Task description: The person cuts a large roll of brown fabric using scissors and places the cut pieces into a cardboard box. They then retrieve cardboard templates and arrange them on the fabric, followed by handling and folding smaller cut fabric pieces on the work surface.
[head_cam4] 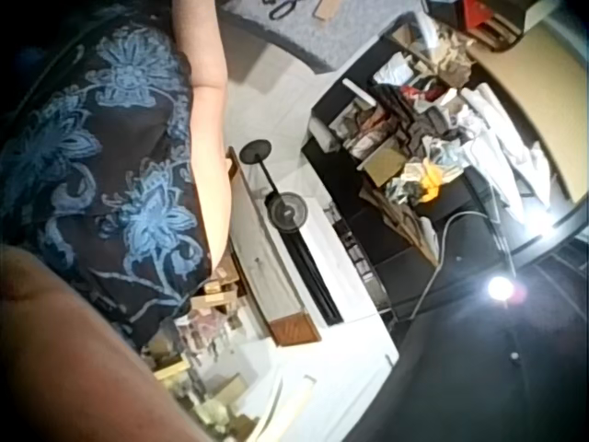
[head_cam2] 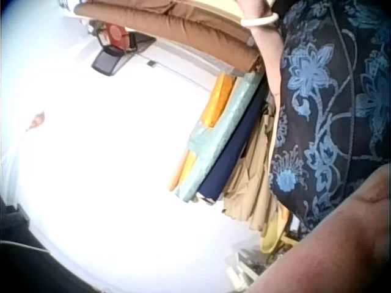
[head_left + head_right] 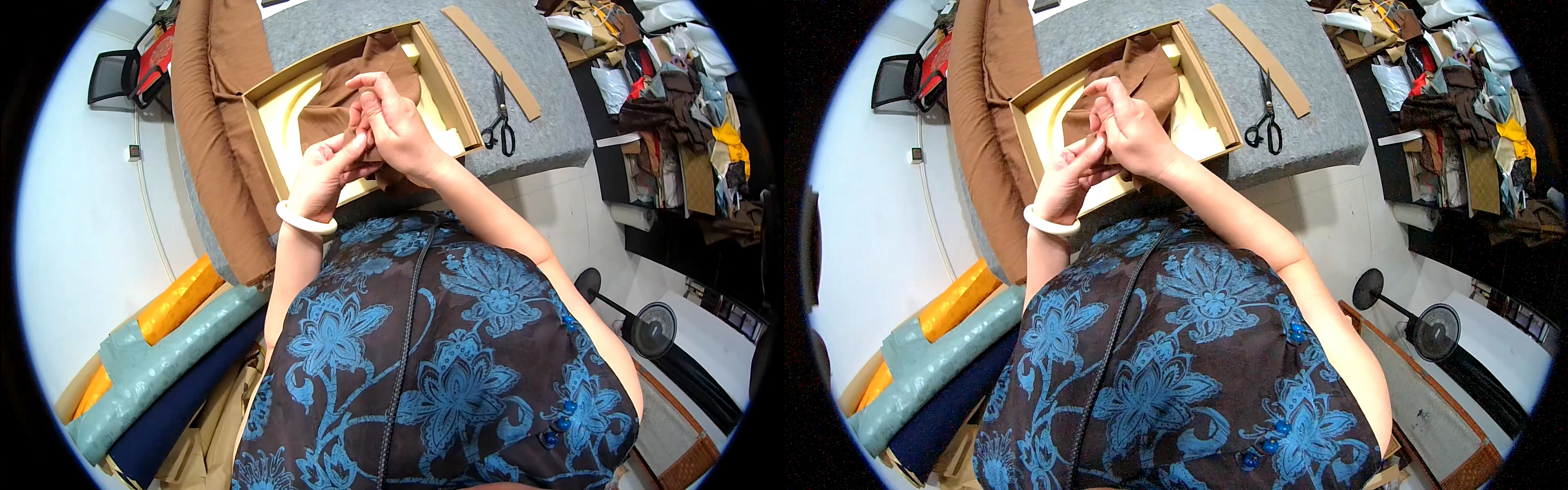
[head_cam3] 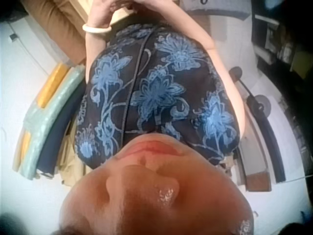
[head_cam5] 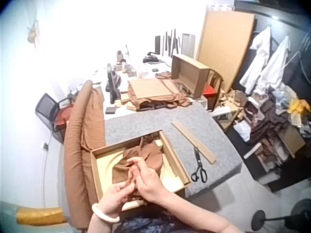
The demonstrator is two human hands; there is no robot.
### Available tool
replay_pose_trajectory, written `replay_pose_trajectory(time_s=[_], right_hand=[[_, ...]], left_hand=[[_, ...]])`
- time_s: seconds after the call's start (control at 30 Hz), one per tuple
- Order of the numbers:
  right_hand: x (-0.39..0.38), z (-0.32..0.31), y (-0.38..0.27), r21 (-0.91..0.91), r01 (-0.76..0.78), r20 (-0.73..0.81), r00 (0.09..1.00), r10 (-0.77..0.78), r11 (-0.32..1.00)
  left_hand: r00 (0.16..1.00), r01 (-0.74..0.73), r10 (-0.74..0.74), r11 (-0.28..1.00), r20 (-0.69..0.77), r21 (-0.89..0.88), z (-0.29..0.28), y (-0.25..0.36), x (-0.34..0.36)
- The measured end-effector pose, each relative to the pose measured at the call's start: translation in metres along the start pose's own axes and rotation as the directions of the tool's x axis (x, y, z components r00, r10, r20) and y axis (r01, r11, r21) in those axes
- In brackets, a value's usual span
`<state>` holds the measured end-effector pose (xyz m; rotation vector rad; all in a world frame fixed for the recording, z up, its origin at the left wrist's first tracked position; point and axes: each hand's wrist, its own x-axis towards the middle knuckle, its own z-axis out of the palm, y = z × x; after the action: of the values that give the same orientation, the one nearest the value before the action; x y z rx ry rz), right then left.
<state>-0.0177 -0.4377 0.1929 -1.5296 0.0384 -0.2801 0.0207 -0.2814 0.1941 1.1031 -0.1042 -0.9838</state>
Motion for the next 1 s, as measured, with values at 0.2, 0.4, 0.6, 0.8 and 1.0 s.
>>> replay_pose_trajectory(time_s=[0.2, 0.4, 0.6, 0.8, 1.0], right_hand=[[-0.016, -0.048, 0.015, -0.155, 0.072, -0.365, 0.923, -0.125, 0.985], [-0.081, -0.046, 0.078, -0.789, 0.025, -0.095, 0.982, -0.162, 0.614], [-0.08, -0.074, 0.098, -0.649, -0.398, -0.472, 0.879, 0.066, 0.649], [-0.026, -0.143, -0.042, -0.144, -0.358, -0.372, 0.884, 0.285, 0.923], [0.046, -0.145, -0.202, -0.127, 0.02, -0.214, 0.976, -0.047, 0.992]], left_hand=[[0.996, -0.06, 0.051, 0.991, -0.072, -0.12, -0.008, 0.016, 0.01], [0.997, -0.077, 0.075, 0.993, -0.029, -0.089, 0.001, 0.037, 0.017], [0.989, -0.145, 0.144, 0.988, -0.021, -0.048, -0.002, 0.069, 0.006], [0.87, -0.441, 0.452, 0.892, -0.197, 0.102, -0.012, 0.128, -0.025], [0.685, -0.666, 0.714, 0.693, -0.14, 0.275, -0.003, 0.2, -0.05]])
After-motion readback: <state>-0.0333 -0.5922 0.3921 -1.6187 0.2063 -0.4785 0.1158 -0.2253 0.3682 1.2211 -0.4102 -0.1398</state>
